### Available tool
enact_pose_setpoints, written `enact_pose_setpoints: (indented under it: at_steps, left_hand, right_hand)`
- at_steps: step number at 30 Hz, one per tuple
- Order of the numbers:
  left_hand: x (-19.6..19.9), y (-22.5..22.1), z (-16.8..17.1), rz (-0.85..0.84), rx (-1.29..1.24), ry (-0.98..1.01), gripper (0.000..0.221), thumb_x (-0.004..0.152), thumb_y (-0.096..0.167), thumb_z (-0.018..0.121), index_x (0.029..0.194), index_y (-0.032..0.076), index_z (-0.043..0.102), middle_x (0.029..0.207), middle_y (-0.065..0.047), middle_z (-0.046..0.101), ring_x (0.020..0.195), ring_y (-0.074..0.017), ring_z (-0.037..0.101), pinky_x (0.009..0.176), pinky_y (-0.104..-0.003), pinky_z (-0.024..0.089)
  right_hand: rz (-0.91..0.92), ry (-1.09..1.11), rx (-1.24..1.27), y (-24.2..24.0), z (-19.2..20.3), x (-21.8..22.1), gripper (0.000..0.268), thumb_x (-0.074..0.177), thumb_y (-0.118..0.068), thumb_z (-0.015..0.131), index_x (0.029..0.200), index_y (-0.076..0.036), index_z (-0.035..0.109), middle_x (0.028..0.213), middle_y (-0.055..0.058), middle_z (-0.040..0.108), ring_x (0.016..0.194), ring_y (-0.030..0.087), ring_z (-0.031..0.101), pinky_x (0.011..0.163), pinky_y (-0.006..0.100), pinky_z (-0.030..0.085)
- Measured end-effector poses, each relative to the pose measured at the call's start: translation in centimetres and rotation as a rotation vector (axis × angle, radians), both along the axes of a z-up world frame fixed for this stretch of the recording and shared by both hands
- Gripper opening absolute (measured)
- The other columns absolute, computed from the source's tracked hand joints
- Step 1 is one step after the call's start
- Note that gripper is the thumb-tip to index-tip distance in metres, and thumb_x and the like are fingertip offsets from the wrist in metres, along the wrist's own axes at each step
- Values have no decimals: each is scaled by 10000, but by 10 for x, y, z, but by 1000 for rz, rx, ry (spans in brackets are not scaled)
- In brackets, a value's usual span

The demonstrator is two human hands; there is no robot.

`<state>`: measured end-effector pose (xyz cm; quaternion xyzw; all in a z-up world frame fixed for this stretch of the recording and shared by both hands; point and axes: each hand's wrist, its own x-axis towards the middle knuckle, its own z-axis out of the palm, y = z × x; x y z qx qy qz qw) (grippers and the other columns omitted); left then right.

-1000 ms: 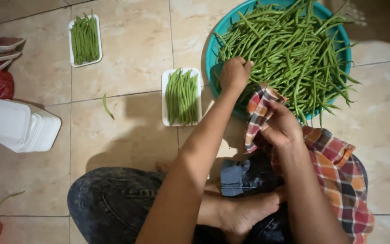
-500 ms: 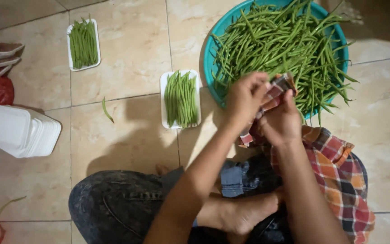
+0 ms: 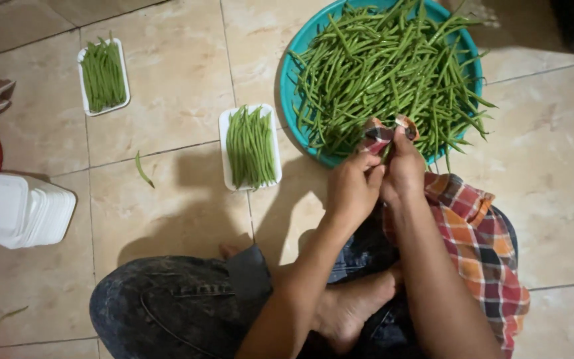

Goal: Sorting and prepping green beans by snapping off ends and arranging them in trays

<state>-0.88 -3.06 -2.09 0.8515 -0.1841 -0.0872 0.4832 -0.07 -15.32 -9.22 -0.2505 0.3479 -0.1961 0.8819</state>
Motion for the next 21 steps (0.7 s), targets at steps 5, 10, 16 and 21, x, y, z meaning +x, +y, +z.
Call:
enact_pose_setpoints:
  at_steps: [5, 10, 16, 21]
  left_hand:
    - [-17, 17, 13, 11, 44, 144, 171, 872, 254, 754, 1017, 167, 776, 989, -92, 793, 1012, -312, 752, 857, -459, 611]
    - [-25, 42, 42, -46, 88, 230, 180, 857, 293, 754, 1018, 215, 775, 958, -87, 795, 996, -301, 758, 840, -446, 615]
    - [-12, 86, 116, -164, -14, 358, 247, 849, 262, 702, 1015, 100, 786, 914, -164, 804, 963, -353, 781, 842, -466, 612]
    - [-2, 91, 104, 23, -211, 315, 266, 923, 210, 663, 1088, 30, 769, 803, -153, 785, 655, -187, 750, 648, -344, 623]
  right_hand:
    - [-16, -50, 87, 4, 29, -1, 286, 1078, -306, 515, 963, -56, 594, 912, 116, 694, 794, 270, 692, 739, 410, 599]
    - [-80, -81, 143, -18, 21, -1, 344, 1052, -328, 531, 996, -7, 638, 903, 163, 712, 714, 286, 663, 716, 436, 589]
    - [-145, -180, 232, -29, 57, -13, 389, 1061, -317, 494, 1011, 33, 654, 951, 187, 727, 758, 304, 701, 708, 400, 595]
    - [176, -463, 226, 2, 110, -17, 441, 998, -461, 566, 1169, -86, 722, 1166, 118, 761, 938, 239, 766, 799, 336, 659]
